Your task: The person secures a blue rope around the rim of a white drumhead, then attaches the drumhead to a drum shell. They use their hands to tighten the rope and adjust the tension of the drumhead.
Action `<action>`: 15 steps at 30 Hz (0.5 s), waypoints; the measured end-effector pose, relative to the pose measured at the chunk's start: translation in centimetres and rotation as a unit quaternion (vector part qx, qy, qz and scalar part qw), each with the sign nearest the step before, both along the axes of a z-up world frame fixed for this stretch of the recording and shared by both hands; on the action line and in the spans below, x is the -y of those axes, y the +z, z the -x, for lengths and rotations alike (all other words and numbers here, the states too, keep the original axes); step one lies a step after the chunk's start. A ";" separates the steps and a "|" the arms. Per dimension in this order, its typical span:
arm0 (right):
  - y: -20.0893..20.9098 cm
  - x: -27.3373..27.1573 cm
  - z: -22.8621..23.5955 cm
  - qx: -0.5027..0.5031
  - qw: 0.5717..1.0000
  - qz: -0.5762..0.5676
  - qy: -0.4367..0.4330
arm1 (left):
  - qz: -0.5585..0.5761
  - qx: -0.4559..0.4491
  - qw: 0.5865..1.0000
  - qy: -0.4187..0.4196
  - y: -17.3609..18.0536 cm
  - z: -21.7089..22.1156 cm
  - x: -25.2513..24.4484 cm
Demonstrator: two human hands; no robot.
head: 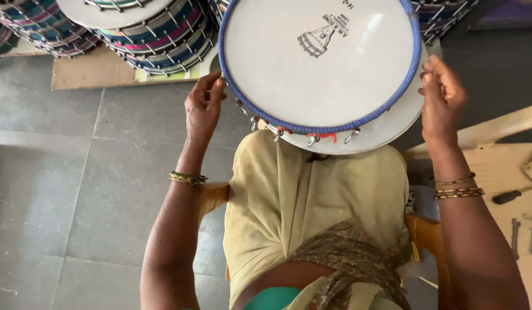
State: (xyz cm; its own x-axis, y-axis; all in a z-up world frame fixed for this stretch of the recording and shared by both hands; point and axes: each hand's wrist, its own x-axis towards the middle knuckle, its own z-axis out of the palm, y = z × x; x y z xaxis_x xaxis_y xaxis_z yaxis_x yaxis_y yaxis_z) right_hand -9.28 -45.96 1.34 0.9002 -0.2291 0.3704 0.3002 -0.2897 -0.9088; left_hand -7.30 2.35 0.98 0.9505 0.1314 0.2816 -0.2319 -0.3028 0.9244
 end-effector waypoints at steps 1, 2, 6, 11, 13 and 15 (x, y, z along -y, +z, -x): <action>0.0 0.0 0.3 0.006 1.000 0.020 -0.002 | 0.016 -0.003 1.000 -0.017 0.0 -0.2 0.1; -0.1 -0.3 0.4 0.012 0.999 0.039 0.001 | 0.031 -0.005 0.999 -0.028 -0.1 -0.2 -0.1; -0.1 -1.0 0.6 0.014 1.000 0.011 0.016 | 0.067 -0.013 0.997 -0.033 -0.8 -0.6 0.1; -0.6 -0.8 0.5 -0.005 1.000 -0.020 0.022 | 0.117 -0.026 0.991 -0.060 -1.7 -0.8 0.0; -0.7 -0.5 0.2 -0.025 0.999 -0.034 0.006 | 0.107 -0.069 0.991 -0.027 -2.0 -0.7 0.1; -1.0 0.0 -0.1 -0.047 0.998 -0.015 -0.032 | 0.047 -0.118 0.992 -0.009 -2.3 -0.6 0.0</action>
